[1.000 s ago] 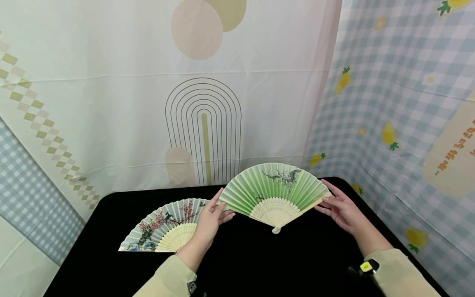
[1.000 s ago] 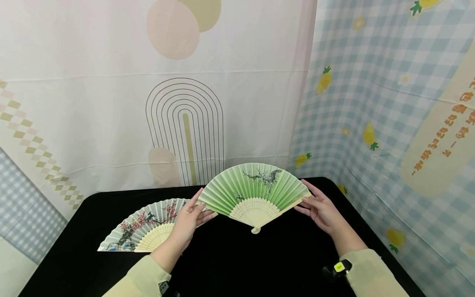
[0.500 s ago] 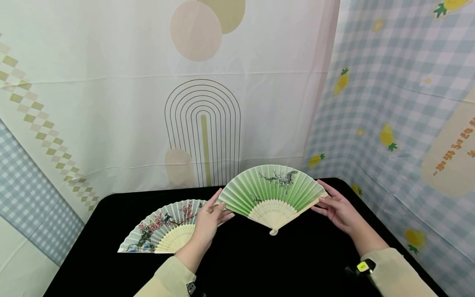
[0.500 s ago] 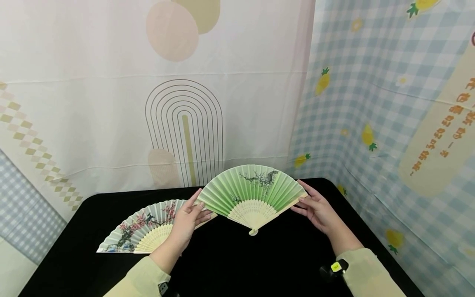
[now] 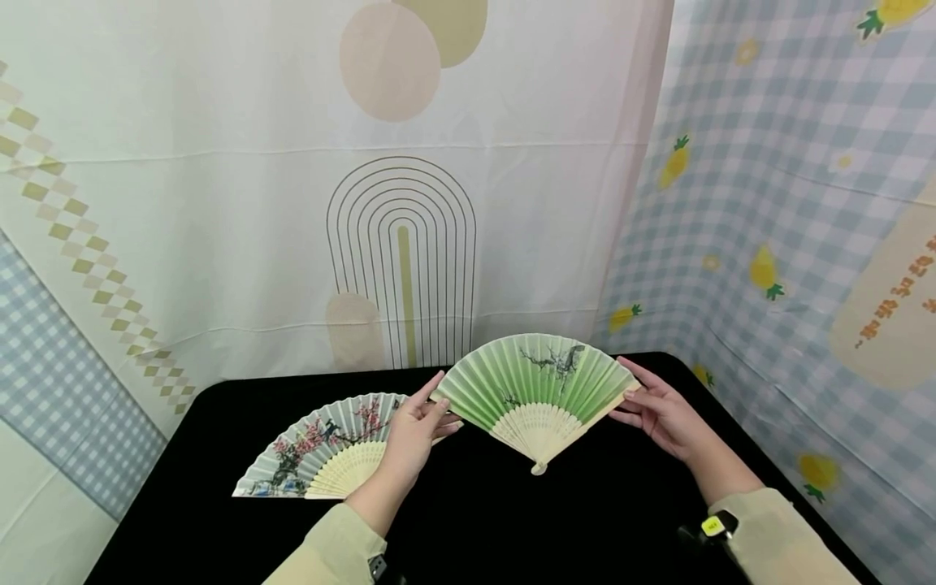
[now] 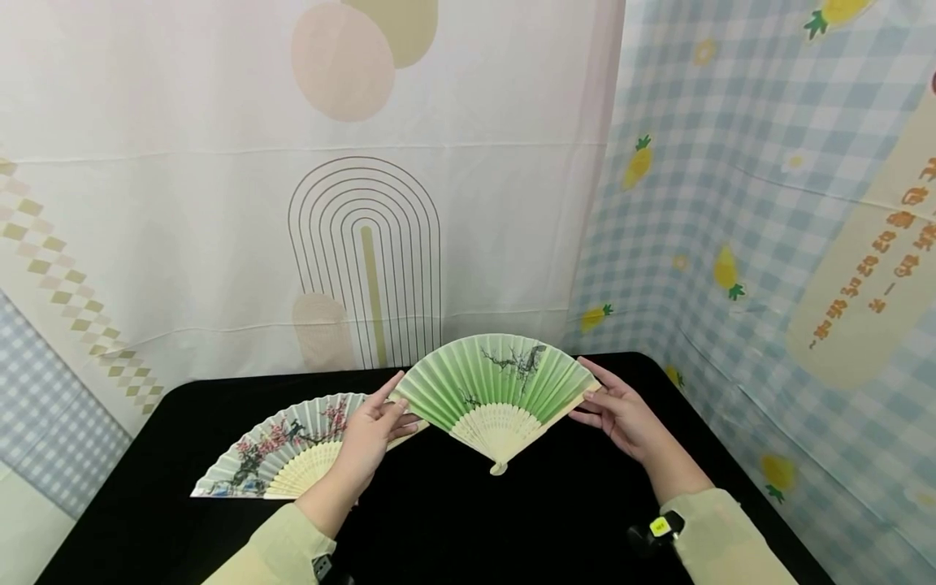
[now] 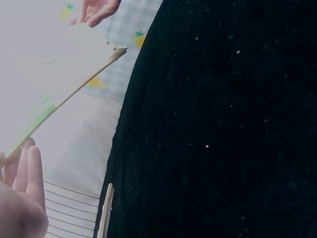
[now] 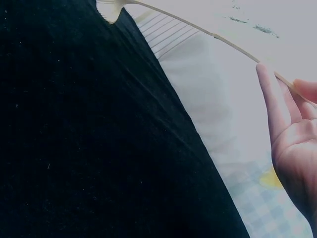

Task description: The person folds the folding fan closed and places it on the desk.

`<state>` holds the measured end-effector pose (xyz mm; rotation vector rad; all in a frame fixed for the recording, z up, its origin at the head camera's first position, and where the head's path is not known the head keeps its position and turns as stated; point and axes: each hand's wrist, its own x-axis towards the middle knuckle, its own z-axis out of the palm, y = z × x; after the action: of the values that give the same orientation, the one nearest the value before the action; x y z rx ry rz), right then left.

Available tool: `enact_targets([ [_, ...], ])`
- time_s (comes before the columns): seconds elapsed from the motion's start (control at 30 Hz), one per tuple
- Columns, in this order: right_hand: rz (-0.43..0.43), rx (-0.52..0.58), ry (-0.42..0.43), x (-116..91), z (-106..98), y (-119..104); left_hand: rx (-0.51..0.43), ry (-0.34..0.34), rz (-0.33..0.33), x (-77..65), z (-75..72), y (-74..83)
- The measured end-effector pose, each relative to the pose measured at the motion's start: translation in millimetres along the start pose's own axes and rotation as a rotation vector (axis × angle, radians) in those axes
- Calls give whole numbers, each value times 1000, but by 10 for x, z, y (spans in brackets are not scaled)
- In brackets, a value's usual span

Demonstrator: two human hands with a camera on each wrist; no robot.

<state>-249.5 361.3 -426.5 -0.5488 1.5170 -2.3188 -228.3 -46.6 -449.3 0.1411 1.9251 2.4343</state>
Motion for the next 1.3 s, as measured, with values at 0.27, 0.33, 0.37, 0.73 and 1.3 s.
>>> enact_targets([
  [0.27, 34, -54, -21, 6, 27, -6, 64, -57, 58, 13, 17, -36],
  [0.33, 45, -61, -17, 6, 28, -11, 68, -68, 76, 10, 23, -41],
  [0.37, 48, -65, -17, 6, 28, -13, 72, -73, 83, 7, 25, -42],
  [0.73, 65, -74, -26, 16, 45, -35, 73, -109, 45, -9, 46, -17],
  [1.3, 81, -115, -41, 39, 152, -69, -42, -83, 30, -36, 118, 29],
])
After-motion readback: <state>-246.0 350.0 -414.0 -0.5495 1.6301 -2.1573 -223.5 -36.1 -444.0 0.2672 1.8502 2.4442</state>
